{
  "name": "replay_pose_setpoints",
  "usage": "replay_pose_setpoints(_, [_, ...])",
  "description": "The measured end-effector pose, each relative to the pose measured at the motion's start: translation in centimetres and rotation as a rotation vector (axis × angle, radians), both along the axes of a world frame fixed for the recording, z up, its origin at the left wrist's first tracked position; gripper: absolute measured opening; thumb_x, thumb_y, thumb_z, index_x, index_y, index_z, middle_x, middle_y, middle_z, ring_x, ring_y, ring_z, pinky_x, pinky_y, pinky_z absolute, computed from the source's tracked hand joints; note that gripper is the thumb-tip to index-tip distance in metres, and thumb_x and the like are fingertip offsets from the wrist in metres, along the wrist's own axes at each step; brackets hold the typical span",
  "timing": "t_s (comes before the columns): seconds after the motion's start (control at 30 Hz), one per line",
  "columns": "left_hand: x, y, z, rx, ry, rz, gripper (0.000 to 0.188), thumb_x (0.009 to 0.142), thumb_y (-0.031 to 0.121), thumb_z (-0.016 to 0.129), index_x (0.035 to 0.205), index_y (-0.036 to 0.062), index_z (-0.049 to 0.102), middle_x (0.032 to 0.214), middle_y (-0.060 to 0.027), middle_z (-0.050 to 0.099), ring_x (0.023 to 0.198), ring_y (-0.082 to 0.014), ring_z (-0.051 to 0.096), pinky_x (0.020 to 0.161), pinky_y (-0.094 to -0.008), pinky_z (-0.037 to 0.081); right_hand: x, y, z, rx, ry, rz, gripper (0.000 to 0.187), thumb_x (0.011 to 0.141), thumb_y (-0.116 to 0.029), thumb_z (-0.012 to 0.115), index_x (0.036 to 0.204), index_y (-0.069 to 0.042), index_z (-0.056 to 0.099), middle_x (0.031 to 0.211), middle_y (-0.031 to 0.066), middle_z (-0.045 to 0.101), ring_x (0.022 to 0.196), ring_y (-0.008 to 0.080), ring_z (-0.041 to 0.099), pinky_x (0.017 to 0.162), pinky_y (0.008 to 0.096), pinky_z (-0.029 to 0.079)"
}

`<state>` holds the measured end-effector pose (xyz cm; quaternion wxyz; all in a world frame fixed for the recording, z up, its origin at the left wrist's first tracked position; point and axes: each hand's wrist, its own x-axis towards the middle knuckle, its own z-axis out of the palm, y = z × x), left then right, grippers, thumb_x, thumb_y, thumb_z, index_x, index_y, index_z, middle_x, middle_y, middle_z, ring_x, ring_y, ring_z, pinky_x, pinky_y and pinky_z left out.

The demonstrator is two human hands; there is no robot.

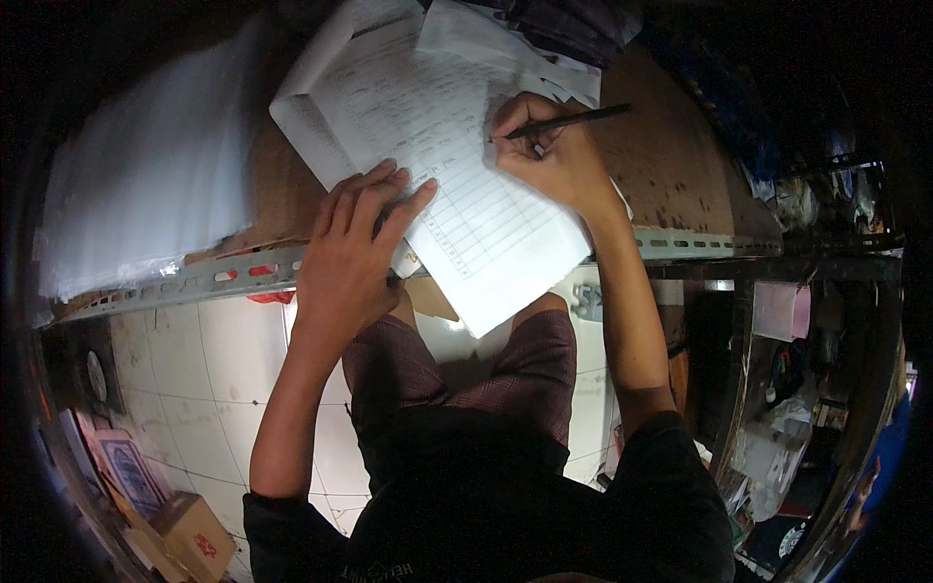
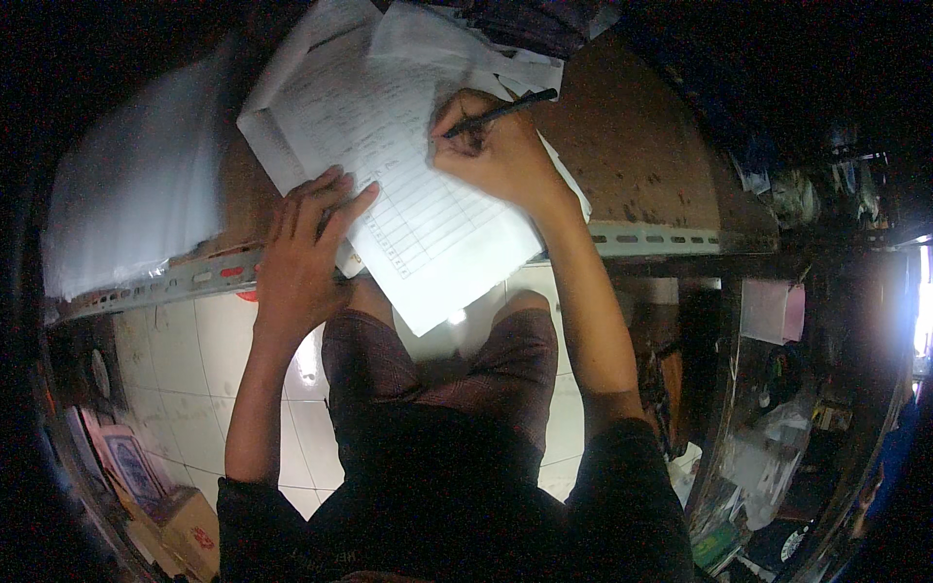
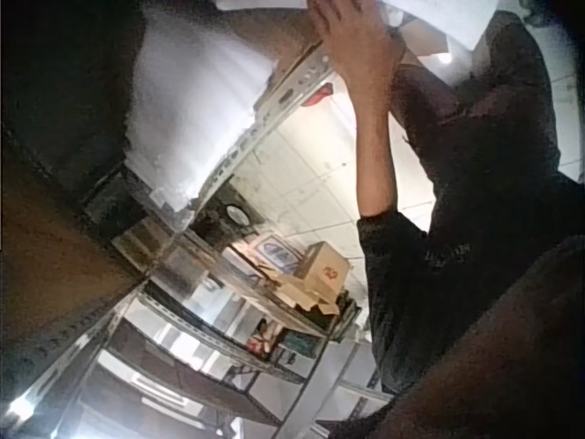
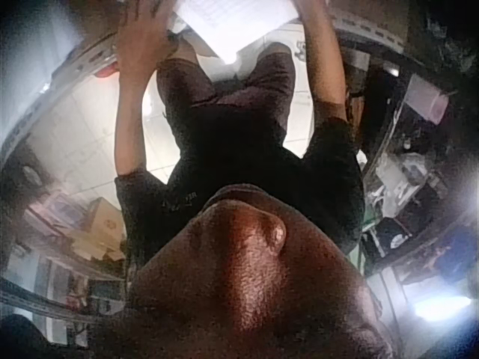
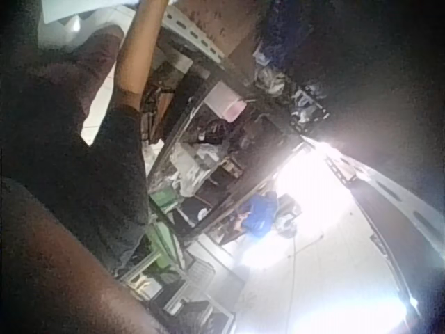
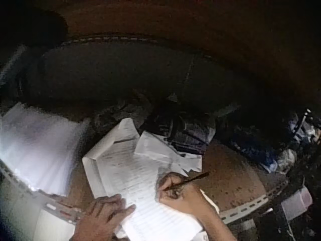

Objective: The person retrieves a notebook and pen from a shelf, writes on the notebook, then places it back. They then pick up a stack of white plastic bags, separate them, and place them on a workbench.

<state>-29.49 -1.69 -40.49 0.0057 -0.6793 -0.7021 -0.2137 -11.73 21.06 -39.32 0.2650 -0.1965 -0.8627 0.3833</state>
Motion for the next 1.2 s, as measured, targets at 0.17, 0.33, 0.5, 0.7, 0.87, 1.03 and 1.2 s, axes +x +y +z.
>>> replay_pose_setpoints(0.17, [0.0, 0.0, 0.4, -0.056, 0.012, 0.010, 0.103, 0.060, 0.011, 0.092, 0.153, 0.0296, 0.051, 0.144, -0.0063, 0.051, 0.144, -0.0289, 0.045, 0.123, -0.0485, 0.039, 0.0, 0.0, 0.0, -0.012, -0.017, -0.004, 0.018, 0.078, 0.003, 0.076, 0.093, -0.002, 0.067, 0.088, -0.0005, 0.064, 0.075, 0.0043, 0.054, 0.065, 0.0218, 0.044])
replay_pose_setpoints(0.33, [-0.2, 0.0, 0.3, -0.031, 0.033, -0.001, 0.104, 0.060, 0.011, 0.092, 0.153, 0.0291, 0.051, 0.145, -0.0064, 0.051, 0.144, -0.0298, 0.045, 0.123, -0.0485, 0.039, -0.1, -0.2, -0.2, -0.079, 0.046, -0.030, 0.018, 0.079, 0.003, 0.076, 0.093, -0.002, 0.067, 0.088, 0.0002, 0.064, 0.077, 0.0057, 0.056, 0.068, 0.0221, 0.046])
replay_pose_setpoints(0.5, [-0.1, 0.0, 0.2, -0.016, 0.009, 0.007, 0.112, 0.052, 0.003, 0.091, 0.153, 0.0264, 0.049, 0.141, -0.0037, 0.052, 0.144, -0.0255, 0.044, 0.126, -0.0466, 0.036, 0.3, 0.1, -0.2, -0.049, 0.021, -0.014, 0.019, 0.079, 0.004, 0.076, 0.095, -0.001, 0.066, 0.092, 0.0025, 0.065, 0.082, 0.0080, 0.059, 0.071, 0.0240, 0.049])
replay_pose_setpoints(0.7, [-0.1, 0.0, 0.3, -0.016, -0.003, -0.011, 0.112, 0.053, 0.006, 0.092, 0.154, 0.0262, 0.048, 0.142, -0.0043, 0.051, 0.145, -0.0262, 0.043, 0.126, -0.0472, 0.035, 0.5, 0.9, -0.6, -0.092, 0.072, -0.014, 0.019, 0.080, 0.004, 0.076, 0.095, 0.000, 0.066, 0.095, 0.0041, 0.065, 0.085, 0.0097, 0.061, 0.073, 0.0259, 0.051])
replay_pose_setpoints(0.87, [-0.2, 0.0, 0.3, -0.013, 0.003, -0.009, 0.107, 0.057, 0.007, 0.091, 0.154, 0.0289, 0.049, 0.143, -0.0057, 0.052, 0.143, -0.0297, 0.045, 0.123, -0.0474, 0.039, 0.2, 0.3, -0.2, -0.055, 0.028, -0.018, 0.018, 0.081, 0.002, 0.076, 0.096, 0.000, 0.066, 0.095, 0.0034, 0.065, 0.083, 0.0090, 0.060, 0.072, 0.0256, 0.050])
replay_pose_setpoints(1.03, [-0.1, 0.0, 0.0, -0.005, 0.035, -0.001, 0.113, 0.053, 0.005, 0.092, 0.154, 0.0265, 0.048, 0.143, -0.0043, 0.051, 0.145, -0.0265, 0.043, 0.127, -0.0471, 0.034, 0.2, 0.7, -0.3, -0.055, 0.031, -0.001, 0.017, 0.081, 0.001, 0.075, 0.096, -0.001, 0.067, 0.094, 0.0025, 0.065, 0.081, 0.0086, 0.058, 0.071, 0.0249, 0.049])
replay_pose_setpoints(1.2, [-0.1, -0.1, 0.2, -0.032, 0.003, 0.009, 0.115, 0.051, 0.004, 0.092, 0.154, 0.0275, 0.047, 0.143, -0.0032, 0.051, 0.145, -0.0258, 0.043, 0.127, -0.0471, 0.035, 0.1, 0.5, -0.4, -0.075, 0.047, -0.037, 0.018, 0.080, 0.002, 0.075, 0.096, 0.000, 0.066, 0.094, 0.0026, 0.065, 0.082, 0.0085, 0.059, 0.071, 0.0242, 0.048])
